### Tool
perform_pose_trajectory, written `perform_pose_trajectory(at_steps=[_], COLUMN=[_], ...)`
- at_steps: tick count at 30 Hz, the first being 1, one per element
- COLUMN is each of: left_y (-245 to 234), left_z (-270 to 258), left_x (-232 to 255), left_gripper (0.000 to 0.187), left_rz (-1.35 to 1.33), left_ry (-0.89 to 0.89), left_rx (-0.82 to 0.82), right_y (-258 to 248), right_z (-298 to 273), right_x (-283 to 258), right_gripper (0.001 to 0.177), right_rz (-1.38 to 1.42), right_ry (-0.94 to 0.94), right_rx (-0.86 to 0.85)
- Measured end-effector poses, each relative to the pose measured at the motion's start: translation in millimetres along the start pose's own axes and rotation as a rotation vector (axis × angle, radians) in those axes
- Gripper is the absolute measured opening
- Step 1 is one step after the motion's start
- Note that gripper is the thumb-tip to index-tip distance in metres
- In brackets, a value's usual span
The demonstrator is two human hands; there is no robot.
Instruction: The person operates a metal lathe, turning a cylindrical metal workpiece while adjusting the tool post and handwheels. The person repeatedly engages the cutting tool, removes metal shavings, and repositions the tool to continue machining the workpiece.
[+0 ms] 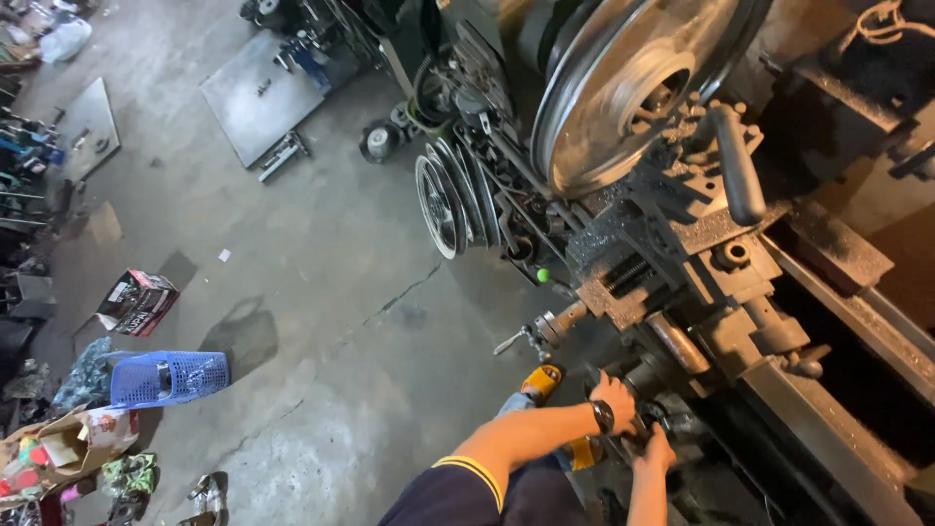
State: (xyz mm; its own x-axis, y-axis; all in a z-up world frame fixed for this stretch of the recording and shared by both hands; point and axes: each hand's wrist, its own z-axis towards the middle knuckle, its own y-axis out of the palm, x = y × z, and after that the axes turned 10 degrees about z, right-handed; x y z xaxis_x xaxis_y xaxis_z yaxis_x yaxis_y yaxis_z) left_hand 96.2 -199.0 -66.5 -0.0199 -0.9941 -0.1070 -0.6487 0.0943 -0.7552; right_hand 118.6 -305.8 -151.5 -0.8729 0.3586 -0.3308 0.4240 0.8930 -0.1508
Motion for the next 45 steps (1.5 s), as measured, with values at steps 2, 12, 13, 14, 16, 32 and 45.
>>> perform_pose_trajectory(at_steps=[2, 12, 13, 14, 16, 32, 45], left_y=[-8, -12, -12, -13, -10, 0, 31], left_z=[-4, -1, -1, -1, 0, -6, 14], left_x=[8, -16, -28, -40, -58, -22, 37], left_gripper=[0.067, 0.057, 0.057, 0.052, 0.048, 0.065, 0.032], left_rz=[0.020, -0.040, -0.041, -0.141, -0.242, -0.061, 0.189], left_ry=[-0.015, 0.222, 0.219, 0.230, 0.240, 0.175, 0.124], left_rx=[-0.037, 0.091, 0.092, 0.075, 0.058, 0.037, 0.225], right_y=[5, -5, -6, -7, -8, -9, -8], right_z=[-10, 43, 59, 75, 76, 71, -6], right_x=[0, 14, 16, 19, 17, 16, 11], right_gripper=[0.033, 0.020, 0.020, 0.013, 0.005, 0.019, 0.037], right_rz=[-0.019, -0.028, -0.030, -0.022, -0.015, 0.242, 0.120], right_ry=[-0.008, -0.142, -0.143, -0.117, -0.089, 0.013, -0.125], right_rx=[-0.052, -0.208, -0.210, -0.157, -0.105, -0.110, -0.133])
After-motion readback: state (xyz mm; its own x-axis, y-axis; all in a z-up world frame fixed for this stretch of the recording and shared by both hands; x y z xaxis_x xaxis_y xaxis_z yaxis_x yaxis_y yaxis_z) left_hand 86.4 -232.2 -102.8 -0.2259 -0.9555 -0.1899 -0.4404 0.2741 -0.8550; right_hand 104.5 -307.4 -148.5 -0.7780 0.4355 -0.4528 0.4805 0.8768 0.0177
